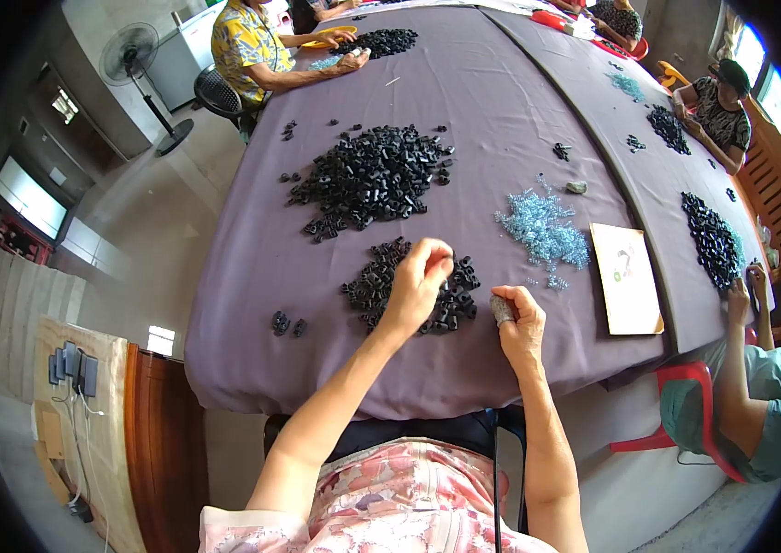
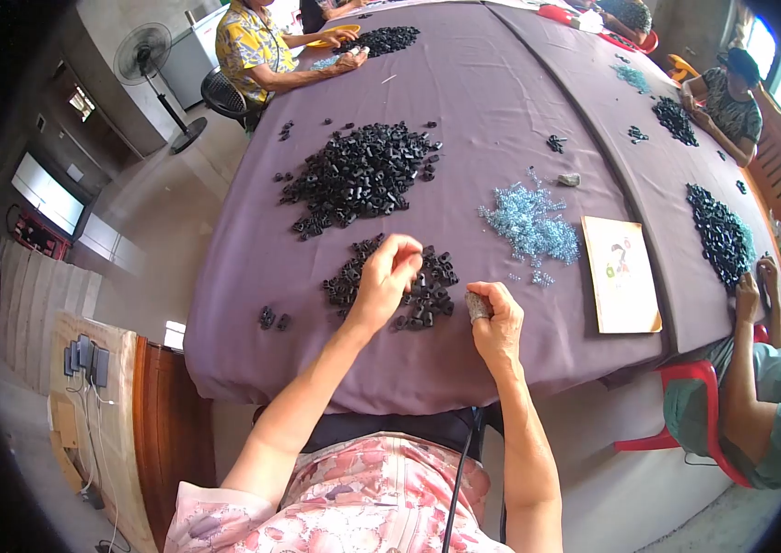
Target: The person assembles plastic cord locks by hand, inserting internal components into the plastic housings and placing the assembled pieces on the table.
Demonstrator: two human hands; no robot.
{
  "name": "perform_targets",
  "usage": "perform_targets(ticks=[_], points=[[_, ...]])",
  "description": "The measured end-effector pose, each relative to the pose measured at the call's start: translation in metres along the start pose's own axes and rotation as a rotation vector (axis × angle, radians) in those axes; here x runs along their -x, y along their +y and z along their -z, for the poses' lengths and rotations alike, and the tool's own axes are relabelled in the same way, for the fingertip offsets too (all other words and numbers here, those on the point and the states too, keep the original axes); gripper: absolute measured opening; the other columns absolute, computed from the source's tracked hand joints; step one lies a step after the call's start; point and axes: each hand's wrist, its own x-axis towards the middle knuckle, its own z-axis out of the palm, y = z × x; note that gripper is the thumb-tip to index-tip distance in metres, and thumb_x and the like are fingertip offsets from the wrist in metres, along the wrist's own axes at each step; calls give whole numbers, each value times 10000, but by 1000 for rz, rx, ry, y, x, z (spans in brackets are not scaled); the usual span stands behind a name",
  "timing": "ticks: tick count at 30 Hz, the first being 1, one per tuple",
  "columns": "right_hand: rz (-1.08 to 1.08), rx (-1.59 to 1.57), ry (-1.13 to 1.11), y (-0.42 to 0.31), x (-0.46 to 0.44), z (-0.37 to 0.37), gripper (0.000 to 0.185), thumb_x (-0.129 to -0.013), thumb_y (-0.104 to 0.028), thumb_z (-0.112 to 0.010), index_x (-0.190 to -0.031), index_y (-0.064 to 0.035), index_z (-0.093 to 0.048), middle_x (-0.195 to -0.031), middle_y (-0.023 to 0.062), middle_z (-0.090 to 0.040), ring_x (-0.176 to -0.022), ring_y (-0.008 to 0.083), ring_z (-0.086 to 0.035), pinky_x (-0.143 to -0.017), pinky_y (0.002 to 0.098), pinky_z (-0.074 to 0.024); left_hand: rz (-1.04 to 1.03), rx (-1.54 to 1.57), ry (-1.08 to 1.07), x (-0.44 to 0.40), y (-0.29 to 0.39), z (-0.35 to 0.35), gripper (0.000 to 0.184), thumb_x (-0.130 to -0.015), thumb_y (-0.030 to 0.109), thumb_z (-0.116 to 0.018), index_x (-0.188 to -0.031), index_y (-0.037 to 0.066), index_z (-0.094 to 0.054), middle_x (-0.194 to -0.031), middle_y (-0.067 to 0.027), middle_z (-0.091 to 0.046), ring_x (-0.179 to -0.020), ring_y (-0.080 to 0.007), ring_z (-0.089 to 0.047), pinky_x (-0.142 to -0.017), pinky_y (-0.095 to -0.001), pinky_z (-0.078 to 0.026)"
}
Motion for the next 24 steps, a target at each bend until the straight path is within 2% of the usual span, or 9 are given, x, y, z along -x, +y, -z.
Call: perform_targets(ticks=[2, 3, 5, 8, 12, 16, 17, 24], points=[[-50, -46, -3, -3, 0, 1, 284, -694, 149, -504, -911, -7, -600, -812, 52, -604, -741, 124, -582, -691, 238, -460, 182, 302, -36, 30, 0, -4, 84, -863, 65, -570, -932, 33, -538, -751, -10, -550, -637, -62, -525, -523, -212, -443], [-96, -84, -3, -5, 0, 1, 268, -710, 142, -513, -914, -8, -601, -816, 43, -608, -746, 109, -578, -694, 232, -460, 182, 397, -44, 43, -2, -7, 123, -873, 63, -557, -989, 30, -531, -749, -8, -545, -601, -53, -517, -505, -194, -453], [-133, -185, -3, -1, 2, 0, 216, -757, 112, -551, -925, -12, -605, -823, 18, -616, -765, 66, -566, -699, 208, -454, 252, 529, -34, 61, -2, -9, 169, -880, 45, -539, -1047, 23, -557, -746, -19, -561, -638, -90, -556, -590, -224, -496], [-250, -371, -35, -18, 6, -2, 215, -758, 119, -549, -925, -6, -602, -821, 20, -613, -775, 71, -571, -708, 202, -452, 347, 690, 20, 69, -7, -4, 182, -875, 41, -545, -1053, 28, -579, -793, -46, -605, -701, -121, -602, -643, -260, -529], [-137, -311, -164, -36, 15, -8, 214, -751, 134, -542, -907, 0, -599, -843, 17, -609, -787, 74, -567, -712, 210, -460, 413, 906, 44, 67, -8, 5, 184, -862, 55, -568, -1045, 40, -585, -841, -65, -637, -762, -148, -631, -698, -307, -546], [72, -123, -211, -58, 19, -17, 236, -708, 144, -568, -883, -13, -597, -813, 69, -597, -744, 153, -601, -685, 250, -485, 447, 882, 22, 68, -3, 6, 172, -856, 73, -585, -1027, 55, -585, -842, -48, -645, -753, -135, -629, -700, -302, -540], [145, -52, -190, -63, 19, -18, 240, -688, 138, -587, -876, -12, -593, -815, 100, -586, -734, 204, -608, -672, 268, -489, 442, 892, 22, 68, -3, 6, 171, -856, 75, -586, -1026, 56, -584, -841, -44, -645, -747, -131, -628, -694, -295, -538], [167, 2, -151, -63, 22, -21, 241, -679, 126, -603, -878, -9, -590, -825, 95, -587, -734, 213, -610, -660, 283, -493, 432, 887, 6, 73, -5, 3, 146, -859, 84, -590, -1003, 57, -590, -811, -22, -632, -700, -110, -613, -658, -256, -524]])
